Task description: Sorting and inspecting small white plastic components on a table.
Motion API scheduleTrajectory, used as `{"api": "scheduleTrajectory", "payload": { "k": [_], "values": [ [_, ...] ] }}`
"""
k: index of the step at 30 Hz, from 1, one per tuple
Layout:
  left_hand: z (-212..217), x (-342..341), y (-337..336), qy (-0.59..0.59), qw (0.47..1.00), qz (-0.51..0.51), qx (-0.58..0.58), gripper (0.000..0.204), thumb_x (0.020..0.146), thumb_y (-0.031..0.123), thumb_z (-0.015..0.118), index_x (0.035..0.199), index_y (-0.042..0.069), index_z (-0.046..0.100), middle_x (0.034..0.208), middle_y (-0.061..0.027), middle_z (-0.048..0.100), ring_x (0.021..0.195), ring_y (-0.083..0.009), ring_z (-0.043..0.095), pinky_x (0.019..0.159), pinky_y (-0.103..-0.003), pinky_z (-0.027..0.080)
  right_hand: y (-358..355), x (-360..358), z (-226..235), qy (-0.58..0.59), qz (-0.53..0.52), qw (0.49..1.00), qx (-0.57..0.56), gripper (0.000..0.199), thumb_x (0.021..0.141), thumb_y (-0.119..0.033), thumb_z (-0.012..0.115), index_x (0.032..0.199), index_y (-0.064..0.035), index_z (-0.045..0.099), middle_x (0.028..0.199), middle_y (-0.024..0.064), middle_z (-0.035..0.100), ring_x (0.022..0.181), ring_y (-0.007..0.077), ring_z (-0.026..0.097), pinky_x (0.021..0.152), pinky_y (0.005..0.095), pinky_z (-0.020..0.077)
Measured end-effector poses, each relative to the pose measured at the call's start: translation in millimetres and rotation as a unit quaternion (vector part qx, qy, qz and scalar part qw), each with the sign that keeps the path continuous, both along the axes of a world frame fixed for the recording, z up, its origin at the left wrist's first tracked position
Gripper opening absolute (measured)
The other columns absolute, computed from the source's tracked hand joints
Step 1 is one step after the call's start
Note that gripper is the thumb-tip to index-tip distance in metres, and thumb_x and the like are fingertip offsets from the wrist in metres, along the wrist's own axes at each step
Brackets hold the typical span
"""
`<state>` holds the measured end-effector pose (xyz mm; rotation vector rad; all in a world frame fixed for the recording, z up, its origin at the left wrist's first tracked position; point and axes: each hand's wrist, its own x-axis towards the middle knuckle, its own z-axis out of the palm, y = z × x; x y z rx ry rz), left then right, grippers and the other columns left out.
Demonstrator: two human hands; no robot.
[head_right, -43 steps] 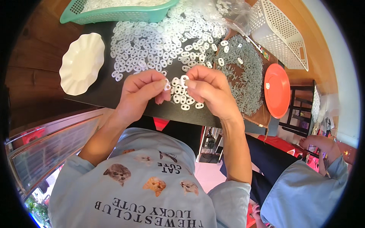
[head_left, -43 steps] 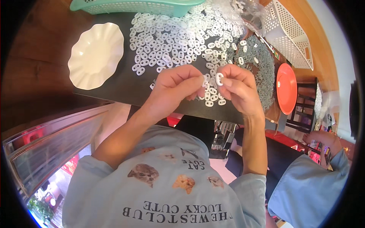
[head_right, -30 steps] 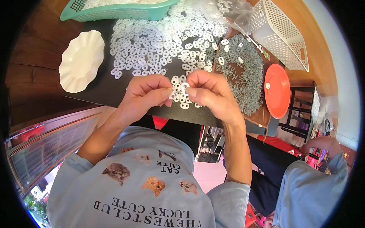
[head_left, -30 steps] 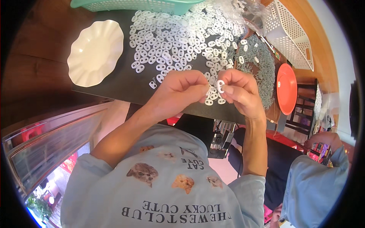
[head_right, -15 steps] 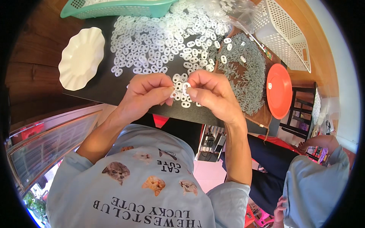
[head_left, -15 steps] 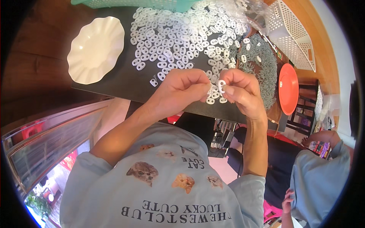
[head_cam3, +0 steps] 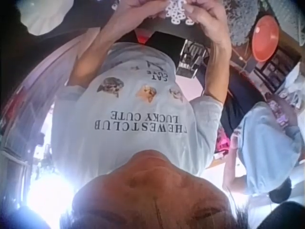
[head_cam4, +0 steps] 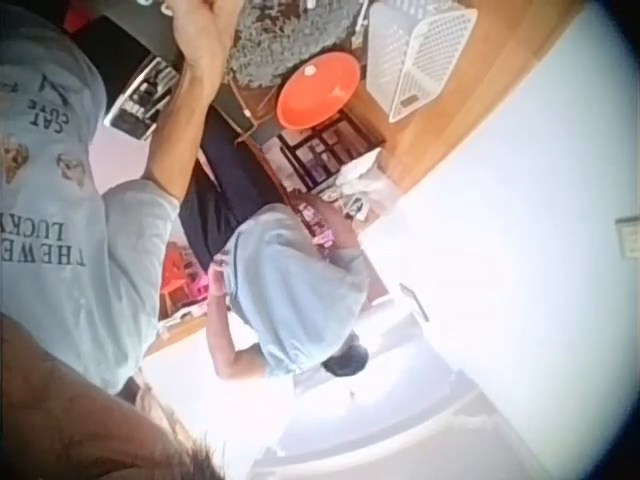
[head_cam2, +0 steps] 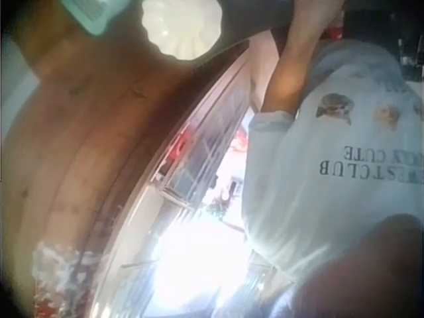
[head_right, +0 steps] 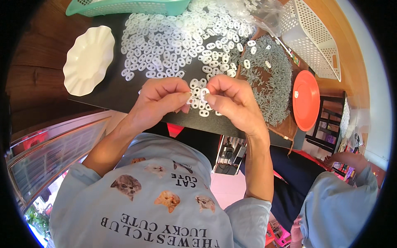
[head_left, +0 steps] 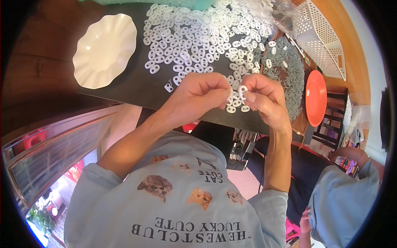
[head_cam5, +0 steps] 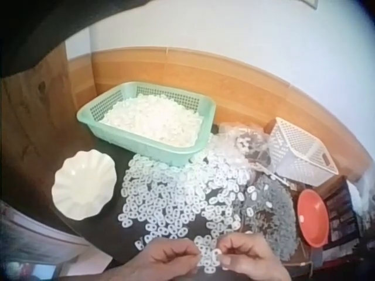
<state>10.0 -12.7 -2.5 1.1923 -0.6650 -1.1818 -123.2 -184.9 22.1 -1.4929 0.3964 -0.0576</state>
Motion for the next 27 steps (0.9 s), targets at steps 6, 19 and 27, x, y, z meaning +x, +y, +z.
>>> {"api": "scheduleTrajectory", "payload": {
  "k": [6,19,27],
  "values": [
    [-3.1,0.2,-1.4,-0.005,1.0,0.001,0.009,0.015,0.095,0.013,0.056,0.088,0.002,0.064,0.076,0.0019,0.061,0.07,-0.003,0.05,0.063,-0.02,0.039,-0.7,1.2,-3.0,0.003,-0.006,1.0,0.006,0.018,0.078,-0.015,0.063,0.083,0.0012,0.058,0.072,0.0003,0.052,0.061,0.0059,0.043,0.052,0.0207,0.0311],
    [-6.6,0.6,-4.7,0.011,1.0,-0.008,-0.007,0.015,0.095,0.014,0.056,0.09,0.003,0.064,0.076,0.0017,0.061,0.071,-0.0029,0.051,0.063,-0.02,0.04,-3.1,1.7,-8.7,0.003,-0.002,1.0,0.011,0.018,0.079,-0.016,0.063,0.083,0.0007,0.058,0.072,-0.0004,0.051,0.06,0.0057,0.043,0.052,0.0209,0.03],
    [-6.2,-0.6,-4.4,0.016,1.0,-0.005,-0.01,0.014,0.095,0.014,0.057,0.089,0.003,0.064,0.076,0.0016,0.061,0.069,-0.0031,0.05,0.062,-0.02,0.04,-3.8,0.3,-6.6,-0.009,-0.011,0.999,0.029,0.021,0.079,-0.018,0.062,0.082,0.0017,0.057,0.074,0.0025,0.053,0.058,0.0063,0.043,0.052,0.0211,0.0302]
  ]
}}
